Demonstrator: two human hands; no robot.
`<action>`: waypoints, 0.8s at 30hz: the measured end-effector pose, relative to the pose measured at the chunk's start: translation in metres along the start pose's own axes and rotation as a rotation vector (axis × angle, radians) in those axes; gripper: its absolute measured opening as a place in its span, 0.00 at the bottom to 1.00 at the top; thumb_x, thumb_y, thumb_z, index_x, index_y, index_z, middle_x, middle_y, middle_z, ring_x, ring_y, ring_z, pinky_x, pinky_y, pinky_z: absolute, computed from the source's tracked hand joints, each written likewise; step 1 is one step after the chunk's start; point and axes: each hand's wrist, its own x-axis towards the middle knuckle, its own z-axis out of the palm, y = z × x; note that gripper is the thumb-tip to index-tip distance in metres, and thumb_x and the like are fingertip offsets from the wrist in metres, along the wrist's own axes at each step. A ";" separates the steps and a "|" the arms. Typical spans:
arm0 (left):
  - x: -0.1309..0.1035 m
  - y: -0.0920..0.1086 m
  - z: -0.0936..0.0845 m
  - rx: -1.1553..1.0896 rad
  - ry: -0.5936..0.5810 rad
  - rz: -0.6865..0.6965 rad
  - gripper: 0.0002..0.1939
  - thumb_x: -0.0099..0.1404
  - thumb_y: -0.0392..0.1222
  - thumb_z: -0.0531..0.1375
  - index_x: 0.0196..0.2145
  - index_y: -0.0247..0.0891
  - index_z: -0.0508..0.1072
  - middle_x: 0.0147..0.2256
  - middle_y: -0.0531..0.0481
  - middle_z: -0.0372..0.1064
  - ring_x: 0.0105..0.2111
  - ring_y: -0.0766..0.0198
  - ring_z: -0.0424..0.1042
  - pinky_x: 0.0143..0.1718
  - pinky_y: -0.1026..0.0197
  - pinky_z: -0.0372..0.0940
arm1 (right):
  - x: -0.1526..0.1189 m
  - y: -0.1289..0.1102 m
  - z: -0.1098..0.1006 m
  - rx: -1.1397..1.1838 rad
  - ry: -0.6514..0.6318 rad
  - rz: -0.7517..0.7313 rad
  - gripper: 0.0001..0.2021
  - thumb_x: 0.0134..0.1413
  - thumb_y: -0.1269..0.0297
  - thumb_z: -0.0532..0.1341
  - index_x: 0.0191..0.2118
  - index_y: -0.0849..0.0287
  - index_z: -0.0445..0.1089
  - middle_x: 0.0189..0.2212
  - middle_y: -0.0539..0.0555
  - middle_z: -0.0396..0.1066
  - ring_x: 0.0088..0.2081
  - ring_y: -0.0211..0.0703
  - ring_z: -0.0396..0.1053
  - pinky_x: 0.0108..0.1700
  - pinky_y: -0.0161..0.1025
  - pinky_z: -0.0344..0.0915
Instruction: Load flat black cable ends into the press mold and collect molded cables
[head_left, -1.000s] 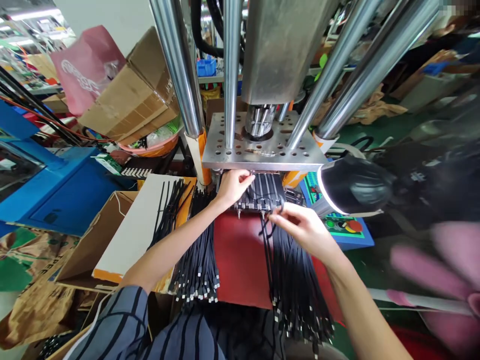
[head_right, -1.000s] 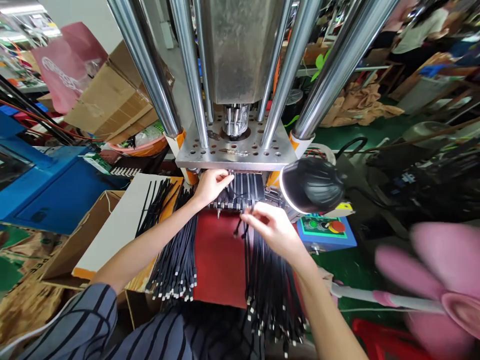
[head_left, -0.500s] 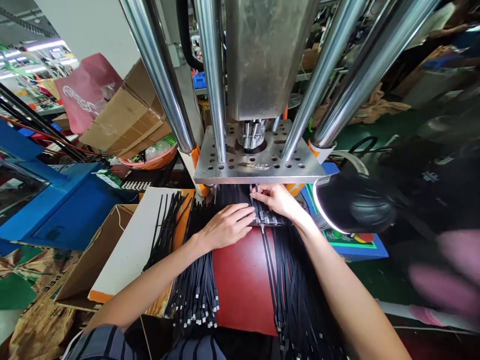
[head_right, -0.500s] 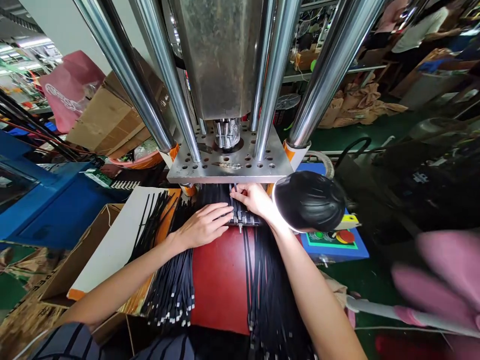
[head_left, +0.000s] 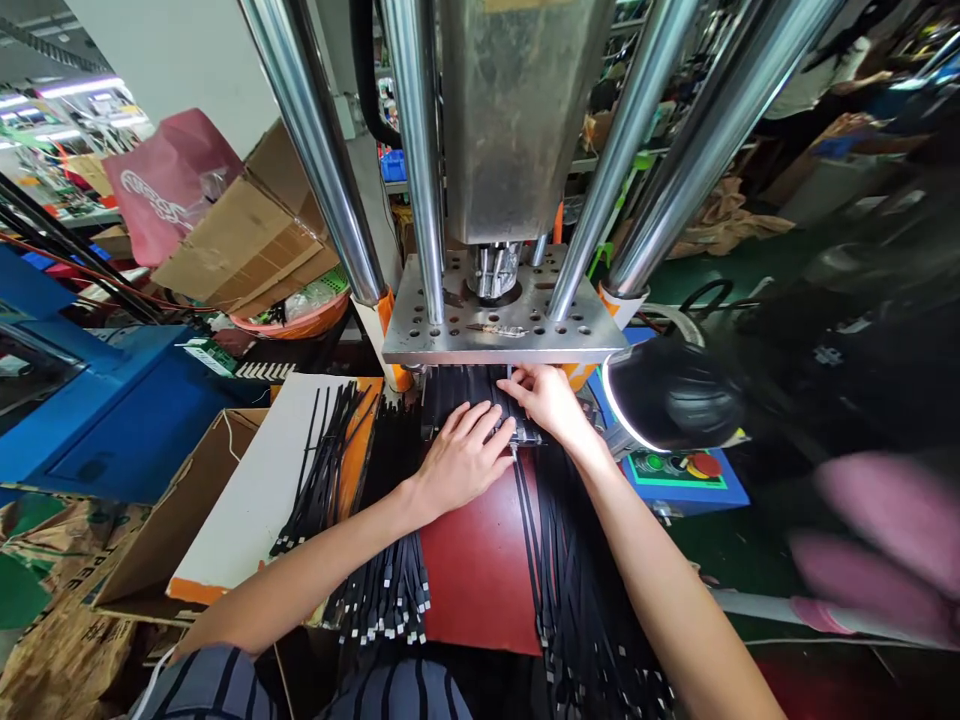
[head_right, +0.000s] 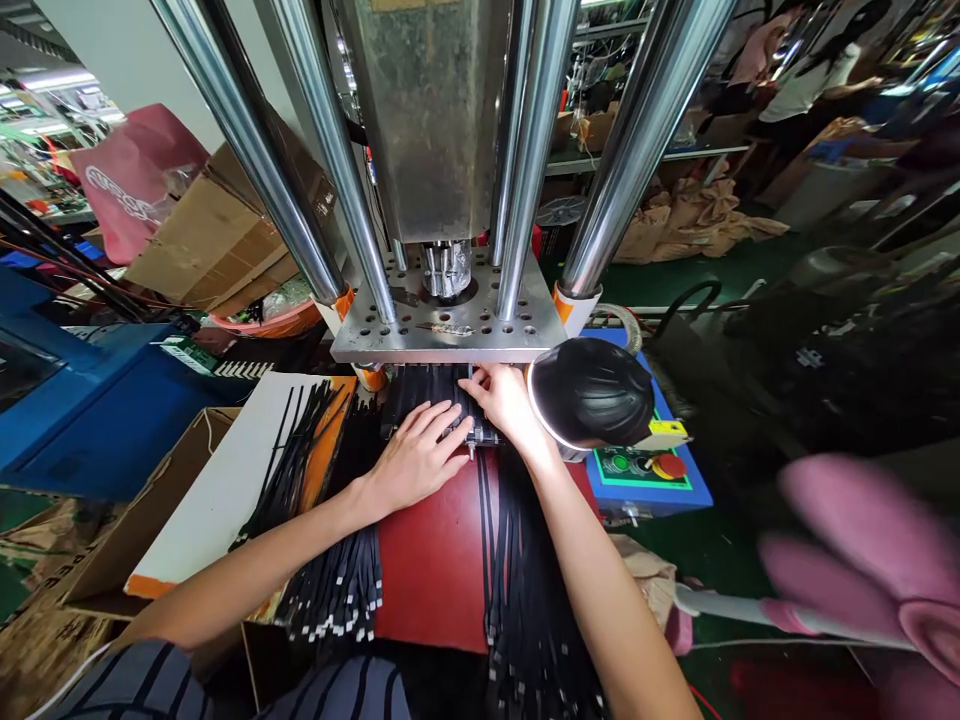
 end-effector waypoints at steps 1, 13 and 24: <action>0.000 0.002 -0.001 0.005 -0.011 -0.015 0.24 0.76 0.48 0.55 0.64 0.34 0.68 0.64 0.36 0.67 0.67 0.47 0.63 0.69 0.42 0.57 | -0.005 -0.001 -0.002 -0.011 0.016 -0.001 0.13 0.63 0.55 0.61 0.36 0.59 0.73 0.26 0.54 0.75 0.20 0.40 0.67 0.27 0.40 0.66; -0.002 -0.001 -0.003 -0.063 -0.038 -0.014 0.25 0.75 0.49 0.57 0.64 0.34 0.68 0.67 0.37 0.64 0.68 0.49 0.62 0.70 0.44 0.55 | -0.065 0.004 -0.019 -0.547 -0.113 -0.481 0.17 0.73 0.62 0.54 0.56 0.60 0.76 0.39 0.60 0.71 0.39 0.50 0.68 0.42 0.46 0.70; 0.008 0.003 -0.012 -0.064 -0.109 -0.051 0.29 0.76 0.53 0.53 0.66 0.30 0.65 0.68 0.34 0.61 0.69 0.48 0.60 0.70 0.43 0.55 | -0.059 -0.021 -0.024 -0.952 -0.238 -0.407 0.20 0.67 0.72 0.57 0.61 0.62 0.74 0.40 0.63 0.72 0.40 0.54 0.68 0.42 0.48 0.65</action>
